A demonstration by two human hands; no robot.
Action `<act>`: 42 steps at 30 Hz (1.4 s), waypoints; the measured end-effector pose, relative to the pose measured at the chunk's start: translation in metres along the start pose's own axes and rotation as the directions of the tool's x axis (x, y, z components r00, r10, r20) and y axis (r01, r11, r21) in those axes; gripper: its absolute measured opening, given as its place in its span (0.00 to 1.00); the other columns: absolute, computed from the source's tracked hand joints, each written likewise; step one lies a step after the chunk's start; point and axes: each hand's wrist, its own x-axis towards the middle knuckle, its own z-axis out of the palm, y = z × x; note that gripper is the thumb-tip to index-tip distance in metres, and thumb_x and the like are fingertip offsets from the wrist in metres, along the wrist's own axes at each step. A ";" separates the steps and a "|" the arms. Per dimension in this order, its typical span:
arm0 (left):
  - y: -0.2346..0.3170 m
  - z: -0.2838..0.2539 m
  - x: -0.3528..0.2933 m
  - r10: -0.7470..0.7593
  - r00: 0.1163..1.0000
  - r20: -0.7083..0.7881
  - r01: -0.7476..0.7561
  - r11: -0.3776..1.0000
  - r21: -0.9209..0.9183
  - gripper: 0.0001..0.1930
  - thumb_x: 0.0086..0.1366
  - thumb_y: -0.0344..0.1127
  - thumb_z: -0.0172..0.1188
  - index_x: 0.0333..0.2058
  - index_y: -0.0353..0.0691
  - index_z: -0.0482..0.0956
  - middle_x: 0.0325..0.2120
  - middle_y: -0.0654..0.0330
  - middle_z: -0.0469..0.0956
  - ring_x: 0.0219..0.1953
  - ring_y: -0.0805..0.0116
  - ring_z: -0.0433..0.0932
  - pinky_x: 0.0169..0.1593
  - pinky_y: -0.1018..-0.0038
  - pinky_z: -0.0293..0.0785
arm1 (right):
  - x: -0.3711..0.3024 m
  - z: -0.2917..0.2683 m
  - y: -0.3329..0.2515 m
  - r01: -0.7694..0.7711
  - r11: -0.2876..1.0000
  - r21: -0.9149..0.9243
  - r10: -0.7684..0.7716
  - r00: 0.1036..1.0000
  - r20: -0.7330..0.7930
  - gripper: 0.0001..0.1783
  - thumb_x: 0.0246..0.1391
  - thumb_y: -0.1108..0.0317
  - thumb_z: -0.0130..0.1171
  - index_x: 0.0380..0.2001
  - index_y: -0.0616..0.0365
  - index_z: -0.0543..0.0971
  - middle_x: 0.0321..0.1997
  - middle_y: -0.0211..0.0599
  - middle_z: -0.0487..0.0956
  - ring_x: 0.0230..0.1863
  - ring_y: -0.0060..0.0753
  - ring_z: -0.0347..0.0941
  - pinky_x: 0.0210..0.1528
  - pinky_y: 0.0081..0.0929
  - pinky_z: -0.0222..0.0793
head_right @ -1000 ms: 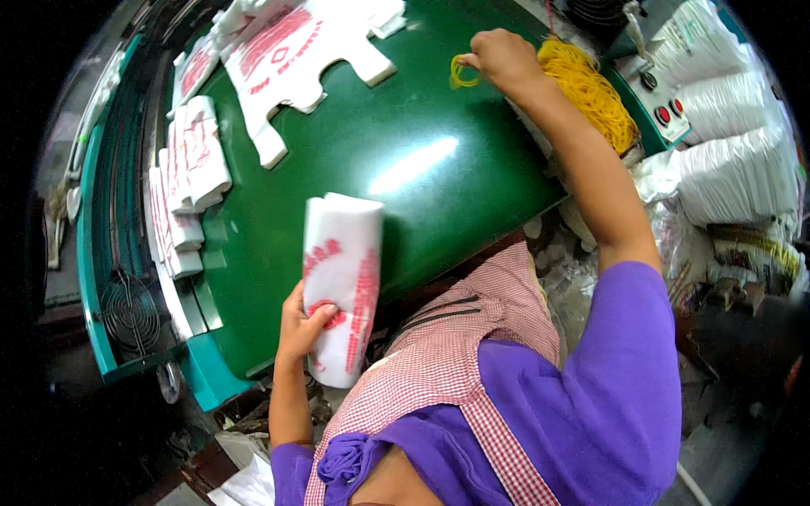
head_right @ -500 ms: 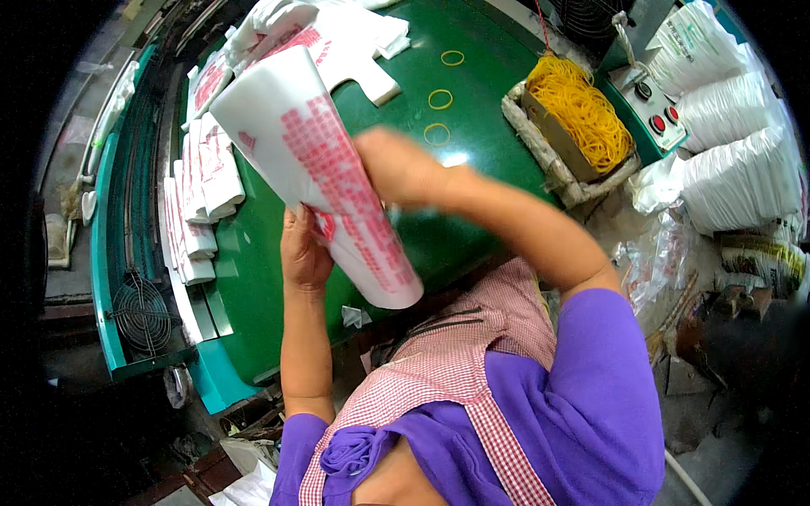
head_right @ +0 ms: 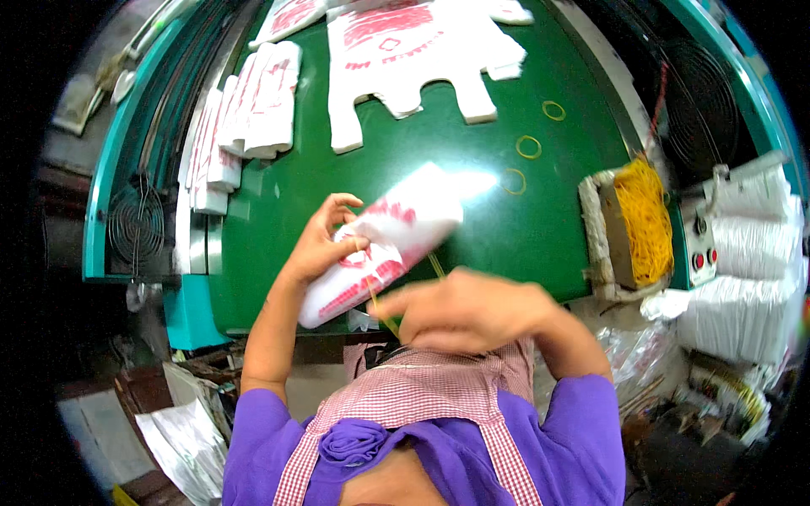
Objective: The person folds white plastic shopping bags with red printed text on a green workbench. They repeatedly pick up a bag, fold it into a compact rectangular shape, and place it into a stack. The person occasionally gathers a large stack of folded bags and places them into a larger white sack on the floor.
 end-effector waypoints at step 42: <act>-0.078 -0.027 -0.152 0.232 0.904 0.360 -0.428 0.530 0.733 0.31 0.52 0.27 0.60 0.56 0.51 0.66 0.62 0.55 0.59 0.65 0.57 0.58 0.66 0.55 0.51 | -0.105 0.073 0.050 -0.497 0.389 -0.776 0.560 0.796 -0.229 0.47 0.36 0.57 0.71 0.63 0.39 0.61 0.70 0.41 0.53 0.72 0.50 0.42 0.67 0.56 0.42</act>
